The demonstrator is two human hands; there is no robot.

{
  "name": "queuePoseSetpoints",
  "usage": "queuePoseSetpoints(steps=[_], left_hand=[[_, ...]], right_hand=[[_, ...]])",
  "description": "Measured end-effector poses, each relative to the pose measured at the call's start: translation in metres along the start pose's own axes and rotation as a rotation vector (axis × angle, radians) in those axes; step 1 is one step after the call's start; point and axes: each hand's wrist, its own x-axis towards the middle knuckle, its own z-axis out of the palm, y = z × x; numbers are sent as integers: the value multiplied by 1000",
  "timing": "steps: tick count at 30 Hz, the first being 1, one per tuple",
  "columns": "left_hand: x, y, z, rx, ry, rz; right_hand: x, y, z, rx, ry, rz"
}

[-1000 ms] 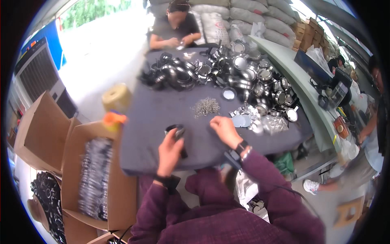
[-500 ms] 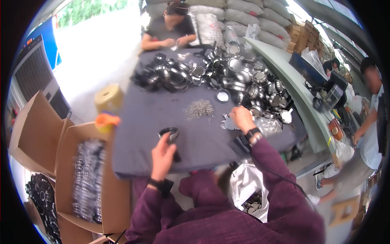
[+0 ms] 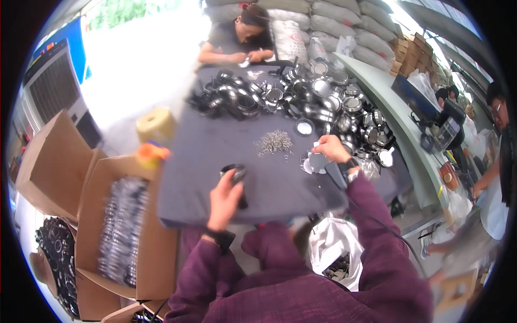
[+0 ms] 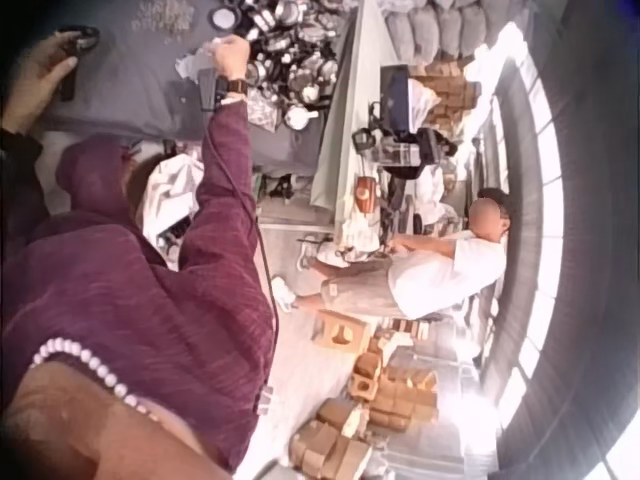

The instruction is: The recorder is assembling small metal parts at a workbench in a manufacturing environment.

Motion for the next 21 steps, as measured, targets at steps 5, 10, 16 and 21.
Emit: queuePoseSetpoints(steps=[5,10,16,21], left_hand=[[4,-7,-16,-28,-56,-128],[7,-9,10,-81,-39,-40],[2,0,2,-28,-40,-129],[2,-10,3,-23,-41,-53]], right_hand=[[-46,-16,4,77,-31,-192],[-77,-31,48,72,121,-495],[-81,-70,128,-140,339,-916],[-78,-77,175,-232,310,-973]])
